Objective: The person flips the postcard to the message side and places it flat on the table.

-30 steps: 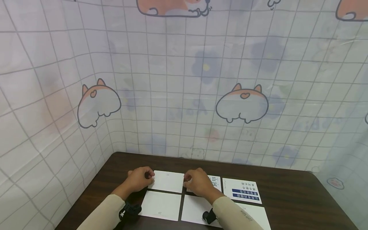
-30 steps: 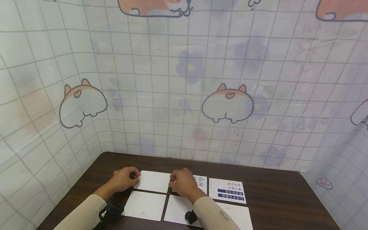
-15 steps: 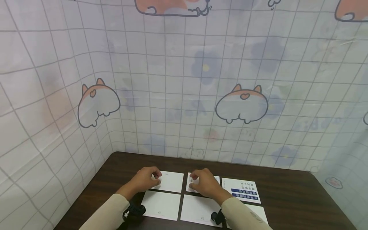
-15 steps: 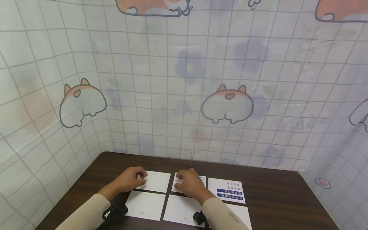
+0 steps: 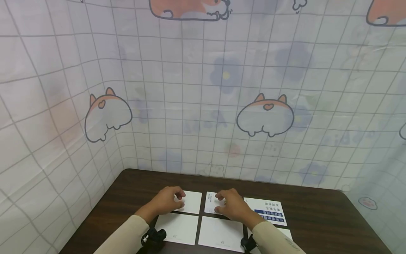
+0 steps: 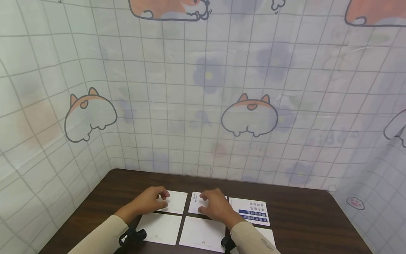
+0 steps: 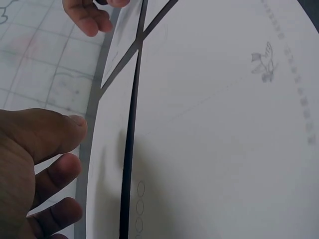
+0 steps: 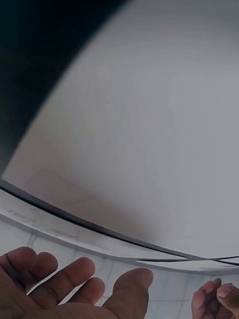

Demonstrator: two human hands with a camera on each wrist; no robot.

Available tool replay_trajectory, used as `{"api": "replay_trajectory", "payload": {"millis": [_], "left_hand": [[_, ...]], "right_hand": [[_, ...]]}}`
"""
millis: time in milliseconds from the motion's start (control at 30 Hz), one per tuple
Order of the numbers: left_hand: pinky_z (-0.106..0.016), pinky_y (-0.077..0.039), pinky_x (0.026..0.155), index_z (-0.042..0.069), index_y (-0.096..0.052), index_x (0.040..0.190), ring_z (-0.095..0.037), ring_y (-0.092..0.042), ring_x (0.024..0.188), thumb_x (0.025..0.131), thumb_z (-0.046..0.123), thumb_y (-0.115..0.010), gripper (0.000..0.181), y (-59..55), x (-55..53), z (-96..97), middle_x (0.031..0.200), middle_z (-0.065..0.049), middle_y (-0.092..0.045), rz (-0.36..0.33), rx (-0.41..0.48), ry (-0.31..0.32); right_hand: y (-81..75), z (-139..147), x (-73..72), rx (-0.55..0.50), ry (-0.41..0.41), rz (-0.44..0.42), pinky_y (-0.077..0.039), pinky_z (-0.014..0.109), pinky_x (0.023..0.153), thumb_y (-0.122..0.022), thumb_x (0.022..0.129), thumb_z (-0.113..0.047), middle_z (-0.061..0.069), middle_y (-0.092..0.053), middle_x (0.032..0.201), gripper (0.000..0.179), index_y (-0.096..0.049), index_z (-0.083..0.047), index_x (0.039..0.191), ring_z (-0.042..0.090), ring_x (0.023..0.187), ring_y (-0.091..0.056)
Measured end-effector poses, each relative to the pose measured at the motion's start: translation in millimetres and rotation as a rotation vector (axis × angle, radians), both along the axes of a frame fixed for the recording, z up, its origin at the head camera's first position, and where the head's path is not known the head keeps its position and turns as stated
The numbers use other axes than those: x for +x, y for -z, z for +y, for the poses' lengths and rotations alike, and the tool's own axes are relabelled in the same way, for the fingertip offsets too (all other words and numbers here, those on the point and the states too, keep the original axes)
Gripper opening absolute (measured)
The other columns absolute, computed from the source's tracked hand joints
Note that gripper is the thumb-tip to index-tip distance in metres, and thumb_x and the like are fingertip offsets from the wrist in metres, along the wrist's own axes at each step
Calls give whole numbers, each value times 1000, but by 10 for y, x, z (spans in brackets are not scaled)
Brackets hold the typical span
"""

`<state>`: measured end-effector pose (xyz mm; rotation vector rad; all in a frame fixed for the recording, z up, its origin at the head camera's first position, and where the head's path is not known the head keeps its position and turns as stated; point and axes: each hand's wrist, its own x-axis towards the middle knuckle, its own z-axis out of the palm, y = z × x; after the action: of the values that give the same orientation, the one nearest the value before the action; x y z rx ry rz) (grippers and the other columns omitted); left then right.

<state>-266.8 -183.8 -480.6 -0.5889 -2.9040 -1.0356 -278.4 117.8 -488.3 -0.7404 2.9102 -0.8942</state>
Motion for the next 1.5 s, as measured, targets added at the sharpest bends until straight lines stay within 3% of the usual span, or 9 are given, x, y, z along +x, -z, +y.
{"api": "replay_trajectory", "payload": {"millis": [433, 767, 1233, 1500], "left_hand": [[-40, -48, 76, 8, -71, 108, -15, -58, 86, 86, 16, -80, 25, 47, -15, 160, 93, 6, -65, 12, -5, 16], [-49, -43, 87, 10, -71, 107, -22, -56, 96, 87, 17, -80, 23, 31, -14, 270, 95, 7, -66, 17, -28, 10], [-43, -46, 81, 10, -71, 109, -21, -57, 98, 86, 18, -80, 27, 9, -47, 371, 100, 3, -69, 29, -37, 22], [-55, -42, 94, 12, -72, 110, -25, -56, 104, 85, 21, -81, 28, 33, -90, 456, 104, 2, -69, 47, -65, 20]], "right_hand": [[6, 228, 44, -6, 66, 0, -49, 53, 96, -85, 84, -29, 0, -64, 114, 45, -70, -11, 123, 31, 120, -54], [-12, 370, 51, 11, 99, -14, -48, 54, 97, -86, 83, -29, 0, -66, 114, 46, -70, -12, 123, 32, 124, -53], [12, 559, 5, 21, 156, 2, -44, 56, 101, -87, 82, -28, 1, -68, 114, 46, -70, -13, 123, 34, 128, -49], [21, 666, -24, 53, 169, 14, -45, 54, 101, -90, 79, -27, 3, -70, 119, 49, -71, -11, 122, 33, 126, -51]]}}
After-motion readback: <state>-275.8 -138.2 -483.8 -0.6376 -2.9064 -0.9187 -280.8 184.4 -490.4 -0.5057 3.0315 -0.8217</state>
